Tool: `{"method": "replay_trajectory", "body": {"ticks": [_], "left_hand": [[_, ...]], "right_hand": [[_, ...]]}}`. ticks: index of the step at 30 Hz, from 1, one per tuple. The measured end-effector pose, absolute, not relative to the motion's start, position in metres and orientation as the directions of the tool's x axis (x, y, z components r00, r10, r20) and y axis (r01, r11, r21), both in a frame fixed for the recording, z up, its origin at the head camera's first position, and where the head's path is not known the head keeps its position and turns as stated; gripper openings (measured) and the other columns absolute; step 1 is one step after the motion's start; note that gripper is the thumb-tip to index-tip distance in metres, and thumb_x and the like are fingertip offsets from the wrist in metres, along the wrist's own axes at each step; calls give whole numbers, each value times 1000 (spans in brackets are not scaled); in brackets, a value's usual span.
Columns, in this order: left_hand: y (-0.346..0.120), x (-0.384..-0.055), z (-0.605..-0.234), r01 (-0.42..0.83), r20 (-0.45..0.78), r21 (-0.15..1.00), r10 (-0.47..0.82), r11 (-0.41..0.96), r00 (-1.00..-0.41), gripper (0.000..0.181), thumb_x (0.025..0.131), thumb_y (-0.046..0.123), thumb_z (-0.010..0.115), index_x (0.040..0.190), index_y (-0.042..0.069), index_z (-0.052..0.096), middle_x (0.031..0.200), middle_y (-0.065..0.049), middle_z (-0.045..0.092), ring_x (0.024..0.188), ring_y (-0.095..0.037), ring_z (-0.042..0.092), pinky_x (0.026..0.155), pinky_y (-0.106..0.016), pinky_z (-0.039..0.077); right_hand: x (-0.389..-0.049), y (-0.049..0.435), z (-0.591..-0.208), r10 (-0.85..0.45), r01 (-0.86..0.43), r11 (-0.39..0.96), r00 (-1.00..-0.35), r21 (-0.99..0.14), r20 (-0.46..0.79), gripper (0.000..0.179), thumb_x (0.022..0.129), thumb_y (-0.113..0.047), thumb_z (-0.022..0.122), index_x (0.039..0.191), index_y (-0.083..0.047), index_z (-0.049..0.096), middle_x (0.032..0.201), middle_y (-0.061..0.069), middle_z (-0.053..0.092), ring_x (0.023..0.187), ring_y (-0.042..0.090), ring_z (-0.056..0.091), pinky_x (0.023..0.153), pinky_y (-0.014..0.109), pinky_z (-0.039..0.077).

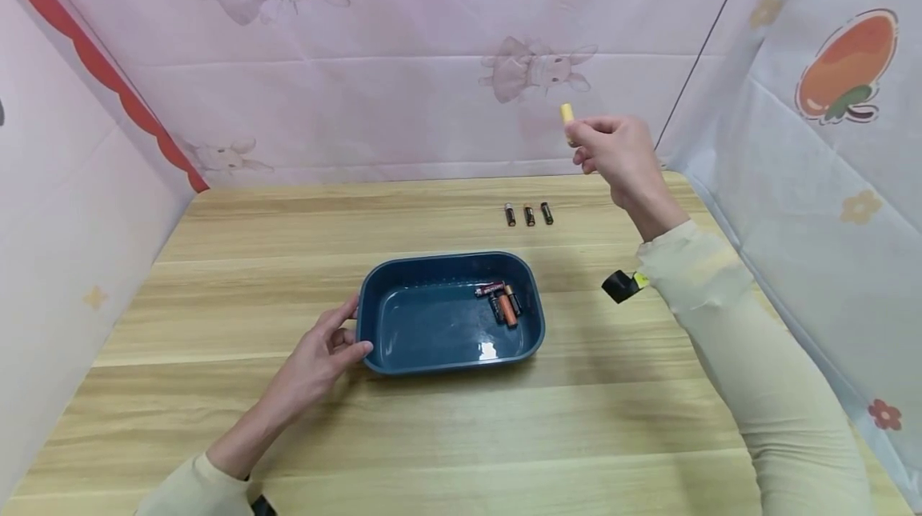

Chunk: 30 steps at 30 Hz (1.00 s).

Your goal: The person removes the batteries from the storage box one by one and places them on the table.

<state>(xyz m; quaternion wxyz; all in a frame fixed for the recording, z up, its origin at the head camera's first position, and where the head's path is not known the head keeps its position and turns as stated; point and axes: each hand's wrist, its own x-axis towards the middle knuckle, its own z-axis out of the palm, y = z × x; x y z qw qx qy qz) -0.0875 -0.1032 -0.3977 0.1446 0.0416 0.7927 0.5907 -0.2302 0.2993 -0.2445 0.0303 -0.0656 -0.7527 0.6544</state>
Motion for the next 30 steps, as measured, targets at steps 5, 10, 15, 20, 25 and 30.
{"method": "replay_trajectory", "body": {"ticks": [5,10,15,20,25,30], "left_hand": [[-103,-88,-398,-107,-181,950,237,294,-954,76,99,-2,67,163,4,27,145,-20,37,94,-21,61,71,-18,49],[-102,-89,-397,-110,-183,950,236,292,-954,75,98,-3,66,163,4,28,146,-20,37,94,-22,62,73,-19,50],[-101,-89,-396,-112,-186,948,231,298,-955,75,98,-3,67,163,5,28,144,-20,38,94,-22,61,73,-18,51],[-101,-89,-396,-114,-186,948,226,298,-956,76,98,-4,67,162,5,29,143,-19,39,94,-22,61,73,-18,51],[-101,-89,-396,-109,-179,950,225,292,-958,75,98,-4,67,162,3,29,142,-20,40,94,-22,61,73,-18,50],[-102,-88,-395,-111,-181,950,223,291,-958,75,97,-5,67,162,4,29,141,-20,40,94,-22,61,73,-18,50]], "right_hand": [[-243,315,-266,209,122,132,-974,-984,-93,9,96,-19,75,96,-11,77,83,0,70,63,8,62,54,18,51],[-254,329,-293,248,164,196,-962,-967,-113,11,98,-23,72,100,-12,75,79,-6,70,62,5,63,55,17,51],[-259,339,-320,248,179,313,-963,-933,-102,37,101,-29,68,123,1,69,83,-12,67,67,3,63,58,17,51],[-265,344,-349,245,160,366,-967,-917,-71,33,101,-26,68,118,2,72,81,-14,66,66,3,61,58,19,50],[-270,344,-373,269,218,369,-956,-904,-121,43,100,-24,67,126,10,67,75,-14,66,63,3,59,57,19,50],[-274,341,-391,276,280,390,-944,-877,-178,43,100,-23,68,128,9,67,87,-2,72,68,7,62,61,23,54]]}}
